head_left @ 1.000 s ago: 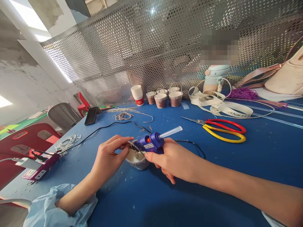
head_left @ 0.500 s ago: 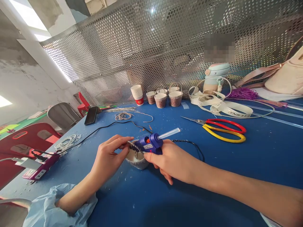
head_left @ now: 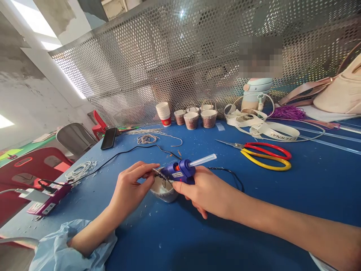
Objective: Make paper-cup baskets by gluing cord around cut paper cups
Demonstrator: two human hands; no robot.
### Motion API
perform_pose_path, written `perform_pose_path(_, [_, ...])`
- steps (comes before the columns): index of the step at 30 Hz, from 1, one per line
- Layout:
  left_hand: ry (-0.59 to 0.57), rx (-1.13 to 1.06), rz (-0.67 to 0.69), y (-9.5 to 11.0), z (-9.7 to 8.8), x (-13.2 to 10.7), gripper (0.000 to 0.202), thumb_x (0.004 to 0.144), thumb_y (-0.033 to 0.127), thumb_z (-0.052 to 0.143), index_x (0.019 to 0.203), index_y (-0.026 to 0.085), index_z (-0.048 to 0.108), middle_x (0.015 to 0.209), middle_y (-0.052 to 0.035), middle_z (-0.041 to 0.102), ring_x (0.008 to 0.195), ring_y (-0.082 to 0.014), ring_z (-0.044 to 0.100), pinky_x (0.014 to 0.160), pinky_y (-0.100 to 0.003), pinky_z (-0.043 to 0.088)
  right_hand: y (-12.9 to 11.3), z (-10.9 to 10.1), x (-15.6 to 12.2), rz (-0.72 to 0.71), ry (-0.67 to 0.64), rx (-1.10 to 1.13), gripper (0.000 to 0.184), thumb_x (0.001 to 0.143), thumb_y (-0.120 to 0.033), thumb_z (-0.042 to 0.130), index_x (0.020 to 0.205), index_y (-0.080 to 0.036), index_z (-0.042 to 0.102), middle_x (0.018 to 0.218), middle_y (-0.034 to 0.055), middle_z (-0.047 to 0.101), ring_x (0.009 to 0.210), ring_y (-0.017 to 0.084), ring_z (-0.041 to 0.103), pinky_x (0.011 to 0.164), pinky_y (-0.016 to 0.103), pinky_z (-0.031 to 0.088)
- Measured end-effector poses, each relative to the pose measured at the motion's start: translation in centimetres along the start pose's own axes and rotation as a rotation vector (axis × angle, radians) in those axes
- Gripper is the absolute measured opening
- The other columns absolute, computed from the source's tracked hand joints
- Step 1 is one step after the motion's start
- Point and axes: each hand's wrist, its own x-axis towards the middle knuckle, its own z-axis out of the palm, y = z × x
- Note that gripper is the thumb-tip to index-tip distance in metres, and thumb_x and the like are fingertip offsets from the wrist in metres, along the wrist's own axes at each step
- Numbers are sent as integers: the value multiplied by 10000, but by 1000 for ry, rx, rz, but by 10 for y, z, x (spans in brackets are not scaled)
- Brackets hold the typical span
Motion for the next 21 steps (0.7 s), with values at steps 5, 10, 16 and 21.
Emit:
perform_pose_path(5, [9,-12,9,0,0,0,256,792,114,548,927,177,756,730,-12,678,607,-90,601,542,-165,490,1,1,0,-8,-3,41,256,894,-275,489,651,-200,452,457,-94,431,270,54,431,311,169,387])
perform_pose_path(10, [9,-31,3,-1,1,-1,255,805,114,553,948,168,757,760,-22,695,616,-91,606,555,-168,497,1,2,0,-24,8,12,262,902,-278,473,653,-198,459,452,-91,443,270,51,436,329,167,395])
perform_pose_path(16, [20,-33,11,-1,2,0,250,798,114,560,930,170,764,745,-21,695,601,-90,603,551,-167,495,2,2,1,-31,12,11,274,904,-276,467,640,-206,439,411,-99,419,274,64,444,340,178,394])
perform_pose_path(21, [29,-21,25,-2,2,0,256,800,118,559,939,183,764,717,-10,687,597,-92,600,549,-173,489,6,2,2,-15,-12,28,263,898,-279,465,647,-203,448,428,-96,429,271,64,451,329,176,396])
